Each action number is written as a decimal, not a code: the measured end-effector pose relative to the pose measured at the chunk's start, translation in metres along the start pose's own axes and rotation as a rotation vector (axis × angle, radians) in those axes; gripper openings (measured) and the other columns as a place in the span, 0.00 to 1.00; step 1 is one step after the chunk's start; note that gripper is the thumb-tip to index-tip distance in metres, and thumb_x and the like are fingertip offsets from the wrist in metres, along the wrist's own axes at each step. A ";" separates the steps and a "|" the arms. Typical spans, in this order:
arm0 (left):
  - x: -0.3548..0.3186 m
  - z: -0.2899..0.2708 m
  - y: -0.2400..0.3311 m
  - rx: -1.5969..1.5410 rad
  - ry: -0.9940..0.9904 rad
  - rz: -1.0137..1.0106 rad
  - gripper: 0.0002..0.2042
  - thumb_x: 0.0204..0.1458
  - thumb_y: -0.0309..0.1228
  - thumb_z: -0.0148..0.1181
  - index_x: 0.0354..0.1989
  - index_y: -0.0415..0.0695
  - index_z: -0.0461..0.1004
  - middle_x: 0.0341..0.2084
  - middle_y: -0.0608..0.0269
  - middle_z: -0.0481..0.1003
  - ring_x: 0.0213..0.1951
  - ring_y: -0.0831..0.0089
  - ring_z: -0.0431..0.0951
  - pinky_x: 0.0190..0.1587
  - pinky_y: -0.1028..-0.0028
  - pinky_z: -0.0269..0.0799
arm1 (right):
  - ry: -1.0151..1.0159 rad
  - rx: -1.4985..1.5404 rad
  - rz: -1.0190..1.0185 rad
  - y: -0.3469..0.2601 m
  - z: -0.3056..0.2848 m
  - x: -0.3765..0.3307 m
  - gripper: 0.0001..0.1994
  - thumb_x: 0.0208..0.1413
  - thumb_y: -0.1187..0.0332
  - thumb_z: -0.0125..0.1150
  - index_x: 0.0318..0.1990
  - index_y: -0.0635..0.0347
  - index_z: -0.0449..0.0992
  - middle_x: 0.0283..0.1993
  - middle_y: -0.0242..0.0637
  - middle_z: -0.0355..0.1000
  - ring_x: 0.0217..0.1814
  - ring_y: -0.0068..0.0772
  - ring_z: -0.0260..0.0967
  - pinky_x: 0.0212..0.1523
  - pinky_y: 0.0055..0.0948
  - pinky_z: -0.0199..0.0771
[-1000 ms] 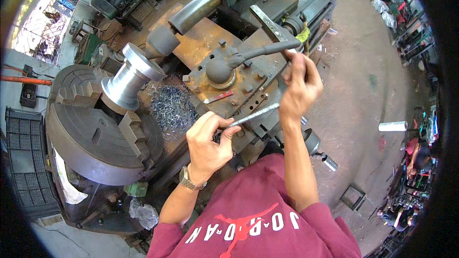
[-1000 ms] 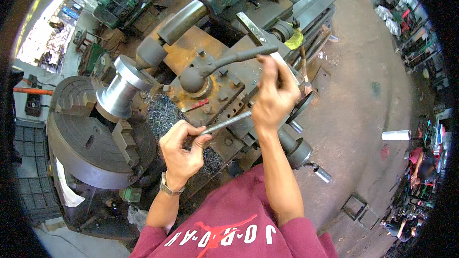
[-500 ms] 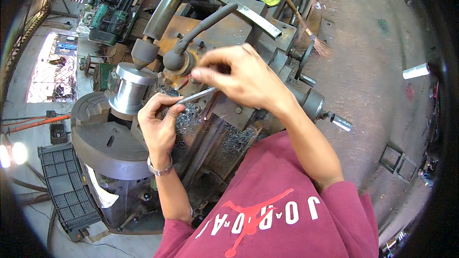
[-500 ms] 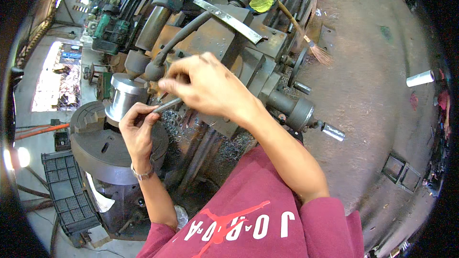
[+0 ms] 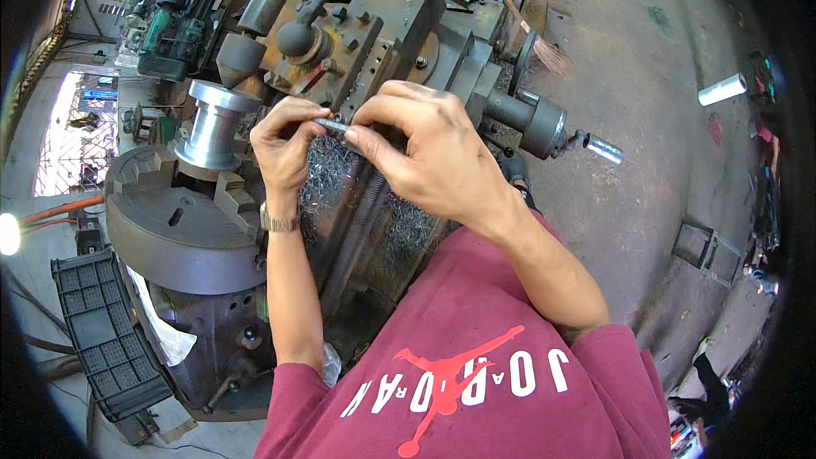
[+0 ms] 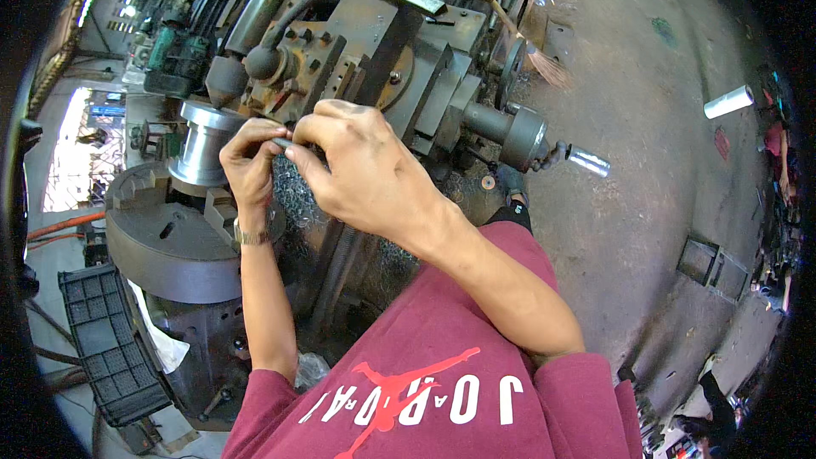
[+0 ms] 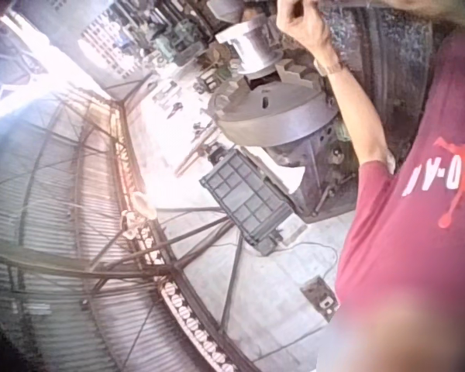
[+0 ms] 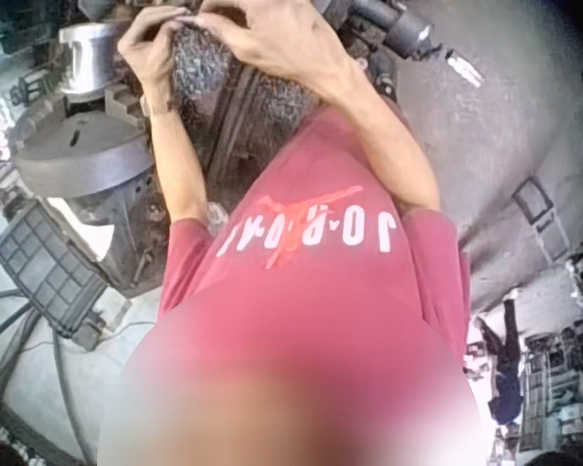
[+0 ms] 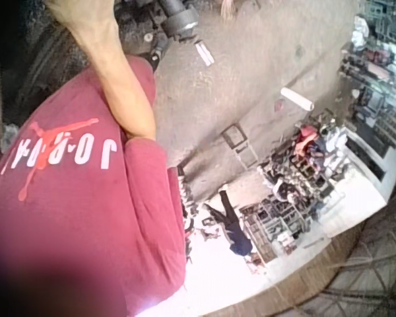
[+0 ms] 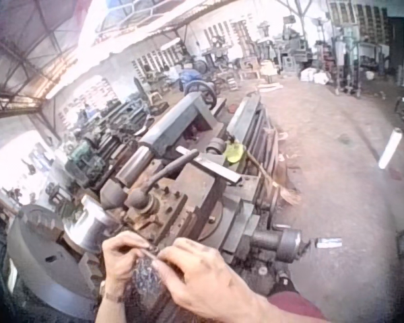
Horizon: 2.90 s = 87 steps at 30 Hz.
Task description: The person holds a small metal rod and repeatedly rubs its surface with a small abrasive tool. The person continues this repetitive rubbing motion on the same rod throughout the clip.
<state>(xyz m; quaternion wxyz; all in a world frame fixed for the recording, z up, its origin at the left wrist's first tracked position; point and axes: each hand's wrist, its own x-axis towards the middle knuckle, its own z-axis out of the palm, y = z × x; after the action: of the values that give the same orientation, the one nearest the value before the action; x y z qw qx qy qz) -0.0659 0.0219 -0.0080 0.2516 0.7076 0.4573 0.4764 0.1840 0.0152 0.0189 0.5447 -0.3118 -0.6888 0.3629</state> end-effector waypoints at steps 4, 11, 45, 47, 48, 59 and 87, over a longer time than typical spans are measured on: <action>0.000 -0.002 -0.006 -0.101 -0.032 0.015 0.08 0.51 0.26 0.73 0.36 0.35 0.84 0.34 0.58 0.83 0.38 0.72 0.80 0.43 0.74 0.75 | 0.073 0.000 0.051 -0.007 0.009 -0.015 0.08 0.59 0.70 0.68 0.37 0.69 0.81 0.32 0.43 0.76 0.32 0.39 0.75 0.36 0.33 0.72; 0.000 0.001 -0.003 -0.058 -0.040 0.029 0.08 0.53 0.26 0.72 0.38 0.35 0.83 0.33 0.61 0.81 0.35 0.78 0.78 0.40 0.79 0.73 | 0.268 0.177 0.325 -0.002 0.019 -0.011 0.14 0.68 0.62 0.63 0.38 0.66 0.84 0.24 0.25 0.72 0.24 0.10 0.61 0.23 0.17 0.57; -0.014 0.048 0.021 -0.124 0.464 -0.269 0.09 0.49 0.15 0.73 0.30 0.32 0.75 0.28 0.55 0.77 0.33 0.72 0.76 0.42 0.73 0.73 | 0.662 0.251 -0.031 0.133 0.080 0.145 0.08 0.65 0.72 0.64 0.37 0.70 0.82 0.29 0.31 0.77 0.31 0.18 0.69 0.34 0.22 0.68; -0.015 0.053 0.023 -0.127 0.531 -0.298 0.09 0.50 0.15 0.72 0.31 0.32 0.75 0.29 0.57 0.76 0.34 0.73 0.76 0.43 0.74 0.73 | 0.691 0.292 -0.010 0.130 0.086 0.145 0.08 0.65 0.72 0.64 0.37 0.69 0.82 0.28 0.29 0.76 0.29 0.16 0.67 0.31 0.22 0.67; -0.014 0.055 0.025 -0.117 0.535 -0.311 0.08 0.51 0.15 0.71 0.32 0.32 0.75 0.30 0.57 0.76 0.35 0.74 0.75 0.43 0.75 0.73 | 0.620 0.333 0.072 0.128 0.083 0.142 0.08 0.65 0.72 0.64 0.37 0.69 0.82 0.28 0.27 0.76 0.28 0.15 0.66 0.29 0.22 0.66; 0.016 0.027 0.053 0.035 0.236 -0.288 0.07 0.51 0.15 0.69 0.38 0.31 0.82 0.31 0.59 0.80 0.34 0.78 0.76 0.38 0.79 0.69 | -0.106 0.043 0.177 0.053 -0.028 0.078 0.16 0.60 0.60 0.68 0.40 0.68 0.84 0.28 0.37 0.78 0.30 0.22 0.71 0.33 0.27 0.71; 0.008 0.008 0.011 -0.031 -0.048 -0.020 0.11 0.52 0.11 0.61 0.41 0.35 0.85 0.38 0.57 0.84 0.42 0.72 0.83 0.45 0.77 0.78 | 0.001 -0.016 0.273 -0.014 0.004 -0.018 0.14 0.46 0.85 0.72 0.42 0.67 0.82 0.37 0.30 0.69 0.32 0.15 0.58 0.33 0.18 0.59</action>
<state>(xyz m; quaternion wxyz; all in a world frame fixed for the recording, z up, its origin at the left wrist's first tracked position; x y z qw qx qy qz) -0.0530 0.0244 0.0009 0.2780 0.7102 0.4508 0.4637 0.1834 -0.0084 0.0209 0.4880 -0.4072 -0.6424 0.4281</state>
